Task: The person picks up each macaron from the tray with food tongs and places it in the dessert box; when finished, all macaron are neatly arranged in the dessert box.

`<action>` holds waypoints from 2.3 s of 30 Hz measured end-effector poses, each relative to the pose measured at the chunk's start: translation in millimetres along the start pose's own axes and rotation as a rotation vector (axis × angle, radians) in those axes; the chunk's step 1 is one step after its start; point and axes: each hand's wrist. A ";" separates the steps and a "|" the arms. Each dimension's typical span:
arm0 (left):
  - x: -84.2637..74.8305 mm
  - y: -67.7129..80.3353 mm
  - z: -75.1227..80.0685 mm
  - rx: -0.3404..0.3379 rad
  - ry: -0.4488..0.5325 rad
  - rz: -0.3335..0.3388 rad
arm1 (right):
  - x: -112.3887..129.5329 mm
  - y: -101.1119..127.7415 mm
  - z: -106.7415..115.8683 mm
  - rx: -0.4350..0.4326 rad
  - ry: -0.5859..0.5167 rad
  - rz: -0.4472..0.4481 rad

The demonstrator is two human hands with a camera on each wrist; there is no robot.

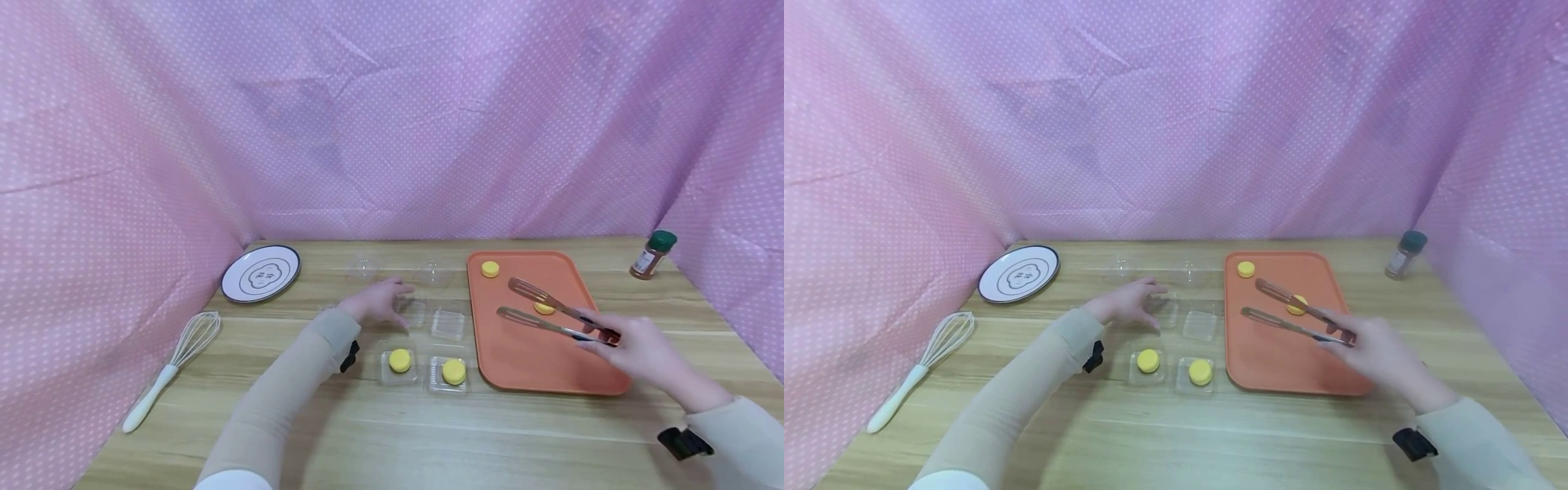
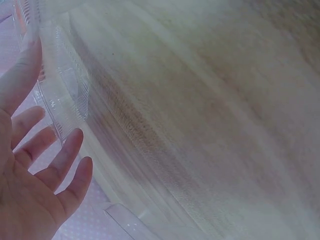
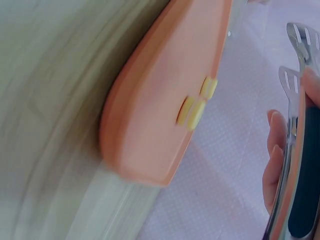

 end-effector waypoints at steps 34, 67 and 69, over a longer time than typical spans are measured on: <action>-0.4 -1.9 0.2 -0.003 -0.009 -0.037 | -51.7 -4.8 14.8 0.334 0.244 -0.197; 3.6 -2.2 -1.4 0.007 0.006 -0.024 | -71.5 1.2 6.7 0.368 0.186 -0.252; 3.3 -2.1 -0.9 0.004 0.007 -0.026 | -73.0 1.6 6.4 0.364 0.187 -0.253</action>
Point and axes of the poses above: each hand's wrist, its own y-axis away from the middle knuckle, its own z-axis out of the back of the hand, x = y × z, and after that the axes turned 15 degrees about -x, right-handed
